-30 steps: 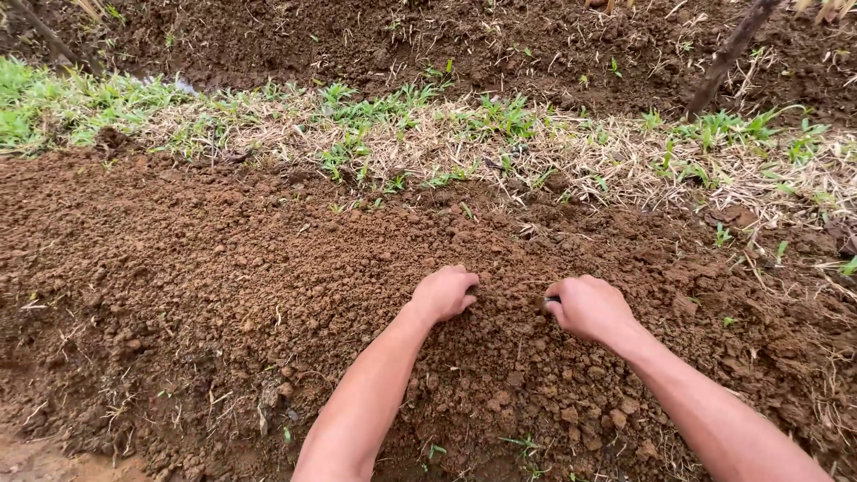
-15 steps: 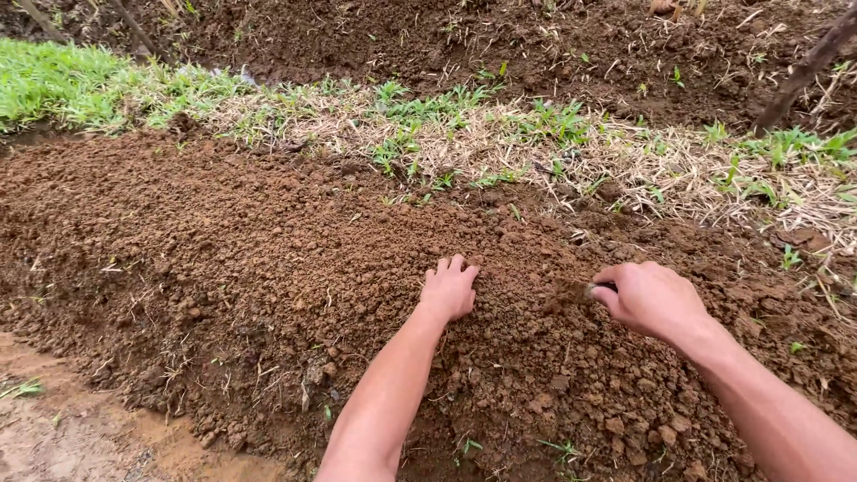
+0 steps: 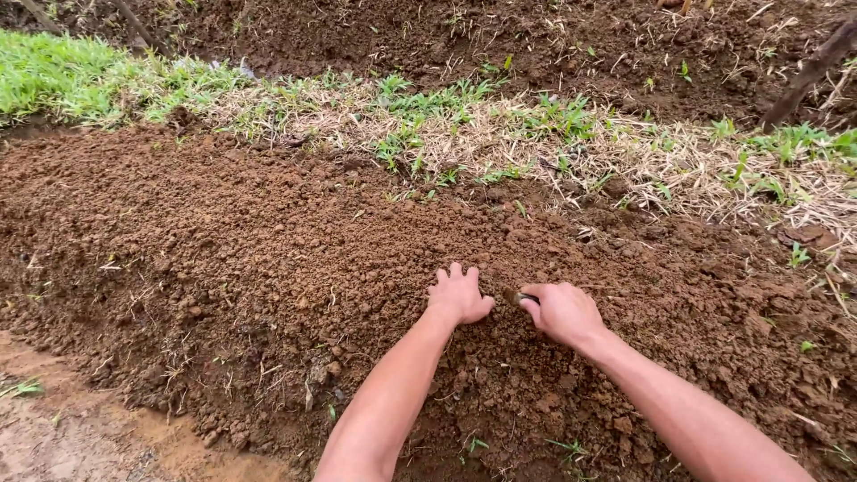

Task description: Removing small roots, stones, and other debris from a raised garden bed using hands and a small hand tool.

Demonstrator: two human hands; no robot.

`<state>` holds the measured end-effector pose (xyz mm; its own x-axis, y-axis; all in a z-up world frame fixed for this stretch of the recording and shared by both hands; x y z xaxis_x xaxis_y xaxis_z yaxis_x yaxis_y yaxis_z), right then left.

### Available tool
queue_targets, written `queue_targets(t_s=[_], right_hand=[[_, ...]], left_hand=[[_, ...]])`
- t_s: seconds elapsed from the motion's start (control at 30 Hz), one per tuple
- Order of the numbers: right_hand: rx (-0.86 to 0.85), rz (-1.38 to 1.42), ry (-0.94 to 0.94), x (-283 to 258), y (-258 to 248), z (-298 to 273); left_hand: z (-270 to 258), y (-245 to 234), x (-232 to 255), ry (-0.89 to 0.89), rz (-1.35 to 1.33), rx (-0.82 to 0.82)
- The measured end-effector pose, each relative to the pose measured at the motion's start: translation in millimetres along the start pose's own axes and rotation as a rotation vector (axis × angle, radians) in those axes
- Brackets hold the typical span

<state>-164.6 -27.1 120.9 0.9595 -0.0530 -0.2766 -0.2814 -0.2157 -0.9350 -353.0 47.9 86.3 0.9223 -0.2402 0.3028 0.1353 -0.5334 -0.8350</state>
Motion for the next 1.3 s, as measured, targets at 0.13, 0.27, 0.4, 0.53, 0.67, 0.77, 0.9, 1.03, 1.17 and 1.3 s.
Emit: queue_targets(t_s=[0.13, 0.27, 0.4, 0.53, 0.67, 0.77, 0.9, 1.03, 1.17, 1.3], right_hand=[[-0.043, 0.032, 0.027, 9, -34, -20], [-0.054, -0.05, 0.083, 30, -83, -51], [0.016, -0.356, -0.045, 80, -76, -60], [0.102, -0.421, -0.068, 102, -55, -68], [0.114, -0.324, -0.057, 132, -69, -74], [0.057, -0.231, 0.064, 173, -73, -74], [0.051, -0.19, 0.259, 228, -82, -87], [0.066, -0.137, 0.389, 274, -83, -112], [0.031, -0.169, 0.437, 303, -91, -128], [0.052, -0.2, 0.527, 334, -103, -155]], left_hand=[[-3, 2, 22, -0.038, -0.043, 0.035], [-5, 38, 75, 0.041, -0.081, 0.065], [-2, 70, 139, 0.2, 0.058, 0.081], [25, 91, 180, 0.299, -0.072, 0.126], [38, 97, 211, 0.39, -0.099, 0.114], [32, 82, 227, 0.442, -0.1, 0.111], [20, 79, 253, 0.589, -0.078, 0.161], [27, 117, 287, 0.776, 0.233, 0.083], [-5, 129, 324, 0.962, 0.411, -0.02], [3, 154, 345, 0.986, 0.657, -0.036]])
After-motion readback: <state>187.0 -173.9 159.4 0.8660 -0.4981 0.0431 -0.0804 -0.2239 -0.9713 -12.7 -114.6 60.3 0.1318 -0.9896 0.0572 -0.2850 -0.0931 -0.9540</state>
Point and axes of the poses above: each hand's wrist, its own z-axis towards the middle knuckle, its own y-axis out of the palm, x = y × z, the point moved 6 cm from there along z, towards the middle knuckle, and after that the axes turned 4 degrees about y, right-handed, at the moved point
